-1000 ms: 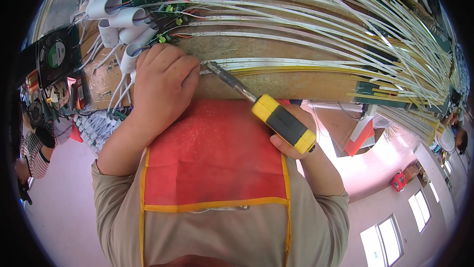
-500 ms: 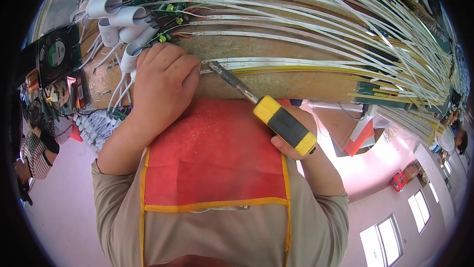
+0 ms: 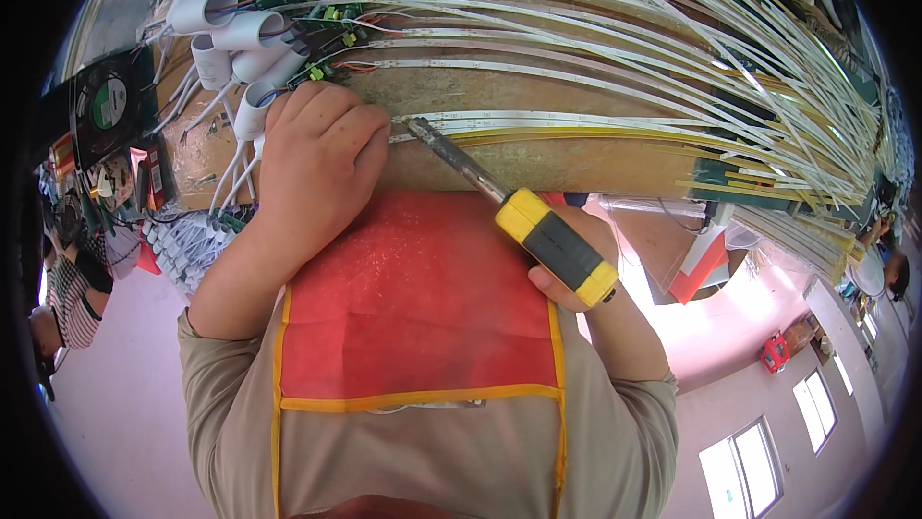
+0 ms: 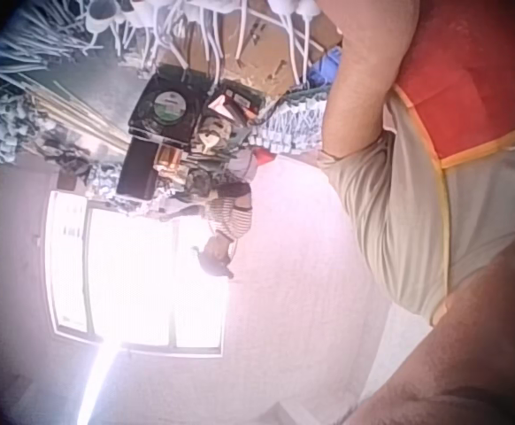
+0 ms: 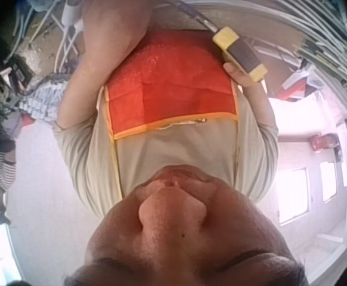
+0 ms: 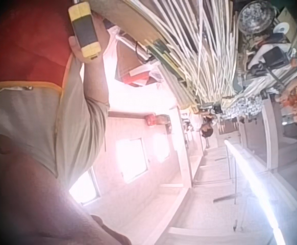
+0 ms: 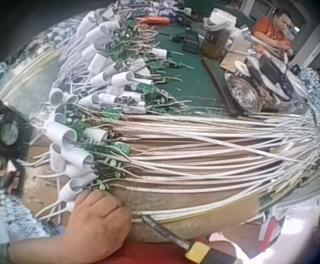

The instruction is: The recorder is using a hot glue gun to assemble or secure components within LED strip housing/casings on a factory assembly line.

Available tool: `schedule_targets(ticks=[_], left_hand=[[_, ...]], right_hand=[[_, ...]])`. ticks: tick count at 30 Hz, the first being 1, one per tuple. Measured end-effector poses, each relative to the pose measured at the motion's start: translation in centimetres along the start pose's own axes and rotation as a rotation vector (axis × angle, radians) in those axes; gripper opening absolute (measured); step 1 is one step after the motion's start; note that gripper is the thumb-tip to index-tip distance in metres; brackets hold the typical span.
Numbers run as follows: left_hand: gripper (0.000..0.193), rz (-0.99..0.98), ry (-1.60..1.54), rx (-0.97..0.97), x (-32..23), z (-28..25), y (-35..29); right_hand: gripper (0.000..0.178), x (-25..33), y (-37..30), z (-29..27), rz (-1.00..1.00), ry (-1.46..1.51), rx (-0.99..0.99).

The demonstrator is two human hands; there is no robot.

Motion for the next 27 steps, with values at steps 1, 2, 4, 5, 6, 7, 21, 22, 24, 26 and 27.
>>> schedule_targets(ticks=[1, 2, 4, 5, 6, 7, 21, 22, 24, 26, 27], left_hand=[[0.014, 0.001, 0.002, 0.001, -0.01, -0.01, 0.01], [0.014, 0.0, 0.002, 0.001, 0.01, 0.0, -0.01], [0.014, 0.0, 0.001, 0.001, 0.03, 0.01, -0.04], [0.014, 0.0, 0.002, 0.0, 0.04, 0.02, -0.05], [0.014, 0.0, 0.003, -0.001, 0.04, 0.05, -0.05], [0.014, 0.0, 0.004, -0.001, 0.04, 0.06, -0.04], [0.014, -0.004, 0.001, 0.003, 0.04, -0.01, -0.01], [0.014, -0.004, 0.004, 0.004, 0.02, -0.03, -0.03], [0.014, -0.004, 0.007, 0.004, 0.03, -0.03, -0.04], [0.013, -0.005, 0.008, 0.005, 0.03, -0.01, -0.02], [0.013, -0.006, 0.007, 0.007, 0.03, 0.0, -0.01]], right_hand=[[0.05, -0.01, -0.1, -0.02, 0.005, -0.01, 0.0], [0.051, 0.01, -0.04, -0.04, 0.012, -0.011, 0.002], [0.051, 0.3, 0.22, -0.14, 0.03, -0.009, 0.006], [0.051, 0.35, 0.25, -0.15, 0.036, -0.005, 0.007], [0.051, 0.4, 0.27, -0.15, 0.042, 0.0, 0.007], [0.051, 0.3, 0.19, -0.12, 0.043, 0.005, 0.006], [0.053, -0.48, -0.18, -0.11, 0.034, -0.024, -0.013], [0.052, -0.22, -0.06, -0.15, 0.025, -0.021, -0.006], [0.049, -0.07, 0.13, -0.18, -0.014, -0.022, 0.007], [0.047, -0.15, 0.18, -0.2, -0.059, -0.027, 0.009], [0.046, 0.02, 0.29, -0.22, -0.074, -0.029, 0.006]])
Point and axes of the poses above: each hand's wrist, its own y-axis towards the middle knuckle, its own z-axis out of the palm, x = y × z, the point moved 3 cm from there along y, towards the middle knuckle, and after that the axes turned 8 degrees about x, right-handed, at the moved point
